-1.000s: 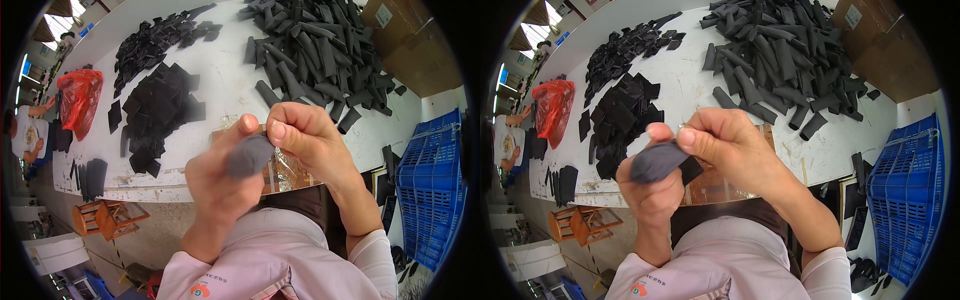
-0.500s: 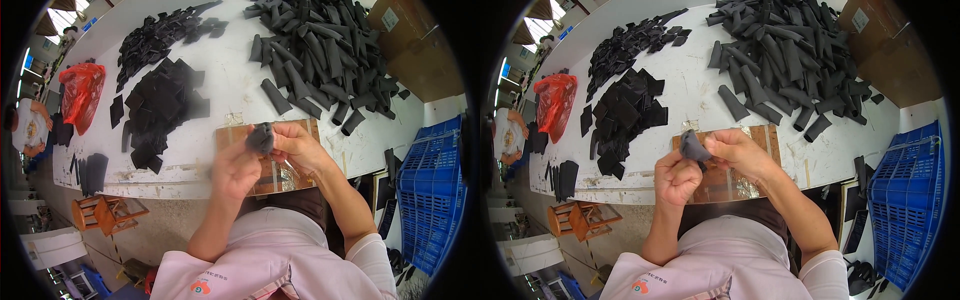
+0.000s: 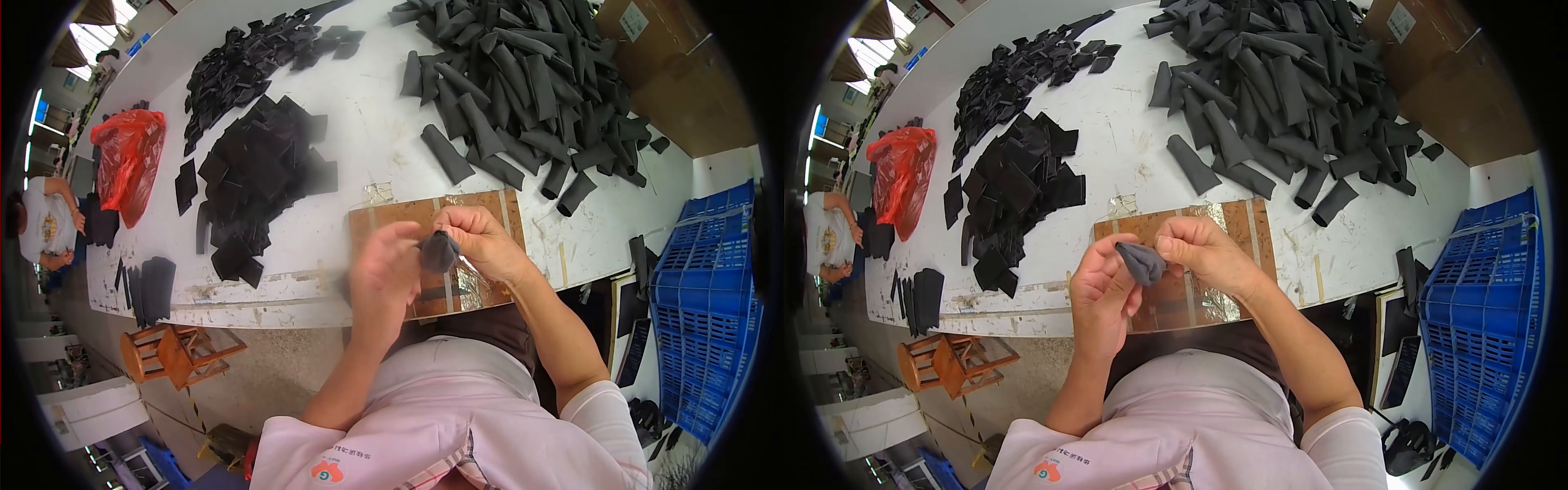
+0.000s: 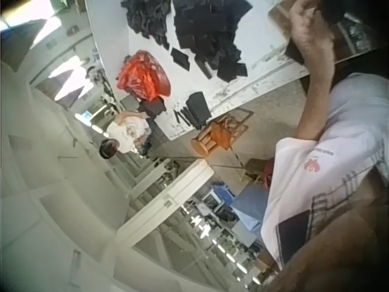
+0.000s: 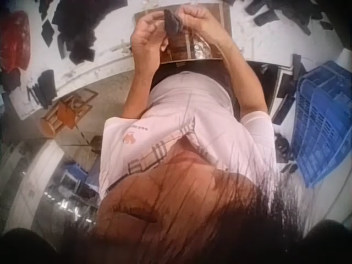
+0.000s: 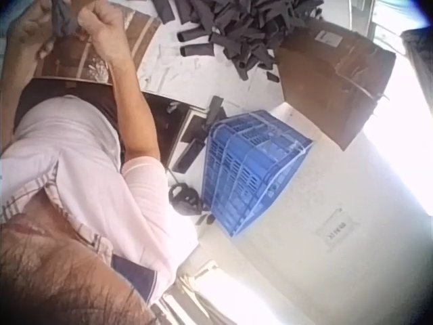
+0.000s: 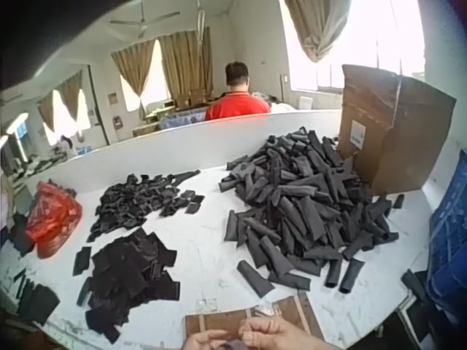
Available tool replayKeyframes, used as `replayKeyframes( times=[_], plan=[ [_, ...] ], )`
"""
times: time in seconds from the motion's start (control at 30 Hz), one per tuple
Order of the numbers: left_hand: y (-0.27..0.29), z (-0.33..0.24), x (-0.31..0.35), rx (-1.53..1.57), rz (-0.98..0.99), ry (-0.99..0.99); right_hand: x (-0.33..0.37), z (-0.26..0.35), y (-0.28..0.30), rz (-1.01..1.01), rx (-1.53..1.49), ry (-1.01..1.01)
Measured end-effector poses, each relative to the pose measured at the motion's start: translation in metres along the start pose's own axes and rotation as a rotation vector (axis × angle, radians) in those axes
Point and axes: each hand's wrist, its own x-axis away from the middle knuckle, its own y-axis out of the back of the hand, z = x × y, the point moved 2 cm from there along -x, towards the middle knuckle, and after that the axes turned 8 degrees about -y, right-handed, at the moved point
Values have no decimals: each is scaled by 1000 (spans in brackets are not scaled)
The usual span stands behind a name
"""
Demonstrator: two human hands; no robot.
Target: Manually assemble or prepare small black rubber or synthetic parts at a workbench.
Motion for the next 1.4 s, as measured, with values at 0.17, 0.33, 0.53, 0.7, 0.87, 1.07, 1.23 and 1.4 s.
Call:
replayKeyframes(
  times=[0.17,0.33,0.53,0.7,0.87,1.07,1.23,1.4],
  plan=[
    [-11,-29,-20,-511,81,-590,12,22,-8,-342,540,94],
    [-17,-33,-8,90,25,-488,31,67,-46,-398,1261,651],
    [-3,-1,-7,216,-24,-319,23,36,-31,-342,1372,516],
    [-24,-35,-26,89,197,-332,23,36,-28,-316,1177,440],
    [-34,-45,-35,-771,469,-338,20,3,-12,-290,876,523],
    [-29,-39,-21,-463,288,-508,22,28,-15,-271,1088,444],
    [-17,-43,-18,243,115,-496,30,69,-36,-242,1280,429],
    [-4,-22,-19,262,116,-407,19,35,-28,-245,1218,366]
  ],
)
